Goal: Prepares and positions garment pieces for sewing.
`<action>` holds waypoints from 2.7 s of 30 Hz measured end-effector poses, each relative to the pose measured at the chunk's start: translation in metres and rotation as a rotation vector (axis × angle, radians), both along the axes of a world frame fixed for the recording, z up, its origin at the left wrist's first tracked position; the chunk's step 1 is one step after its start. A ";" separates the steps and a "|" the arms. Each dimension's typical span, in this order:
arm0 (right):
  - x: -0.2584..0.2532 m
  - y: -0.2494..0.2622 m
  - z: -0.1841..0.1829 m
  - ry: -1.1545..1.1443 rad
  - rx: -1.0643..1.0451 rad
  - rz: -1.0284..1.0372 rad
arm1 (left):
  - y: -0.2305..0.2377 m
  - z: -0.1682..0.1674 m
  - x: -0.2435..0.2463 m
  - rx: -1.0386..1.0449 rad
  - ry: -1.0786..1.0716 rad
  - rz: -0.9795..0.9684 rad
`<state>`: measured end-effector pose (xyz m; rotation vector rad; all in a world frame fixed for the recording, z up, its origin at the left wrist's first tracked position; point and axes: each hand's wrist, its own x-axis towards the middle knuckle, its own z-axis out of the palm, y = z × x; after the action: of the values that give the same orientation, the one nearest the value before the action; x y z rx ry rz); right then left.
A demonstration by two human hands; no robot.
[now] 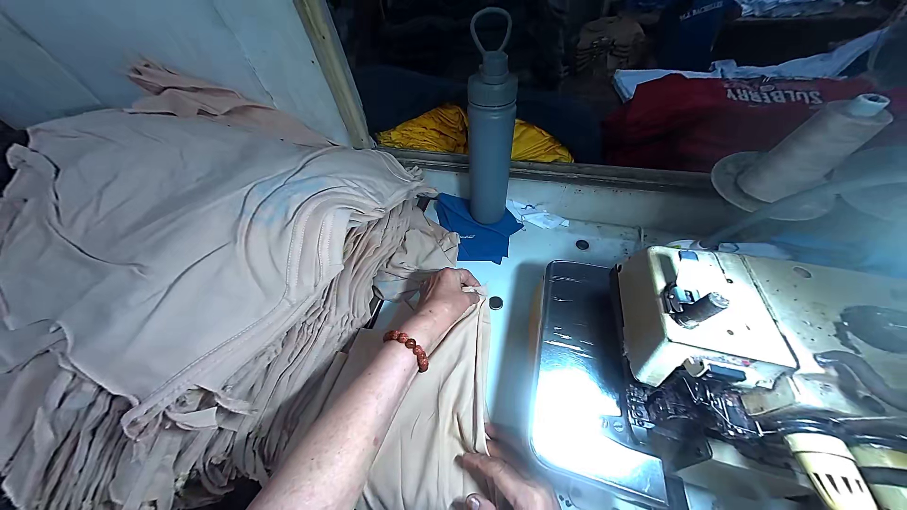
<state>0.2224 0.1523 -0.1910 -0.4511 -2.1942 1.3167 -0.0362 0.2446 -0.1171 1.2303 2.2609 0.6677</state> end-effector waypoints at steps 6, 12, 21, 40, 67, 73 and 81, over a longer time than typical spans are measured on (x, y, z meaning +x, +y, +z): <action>0.000 -0.001 -0.004 0.030 0.009 -0.013 | -0.005 0.001 -0.004 0.110 0.006 -0.042; 0.003 0.001 0.000 0.030 -0.067 0.032 | -0.018 0.005 -0.011 0.295 -0.055 -0.039; 0.026 -0.021 0.017 0.044 0.142 -0.036 | -0.059 0.042 0.017 0.592 -0.239 -0.077; 0.044 -0.023 0.049 0.201 0.230 -0.374 | -0.132 0.186 0.089 1.077 -0.027 -0.430; 0.073 -0.025 0.098 0.305 -0.235 -0.110 | -0.173 0.185 0.099 1.044 -0.105 -0.478; 0.080 -0.014 0.106 0.255 -0.505 0.095 | -0.170 0.180 0.090 1.051 -0.152 -0.455; 0.072 -0.021 0.096 0.277 -0.249 -0.163 | -0.174 0.166 0.081 1.042 -0.226 -0.445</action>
<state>0.2946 0.1312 -0.0949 -0.4963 -1.7412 1.4716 0.0444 0.0708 0.0489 1.8762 1.3209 1.7799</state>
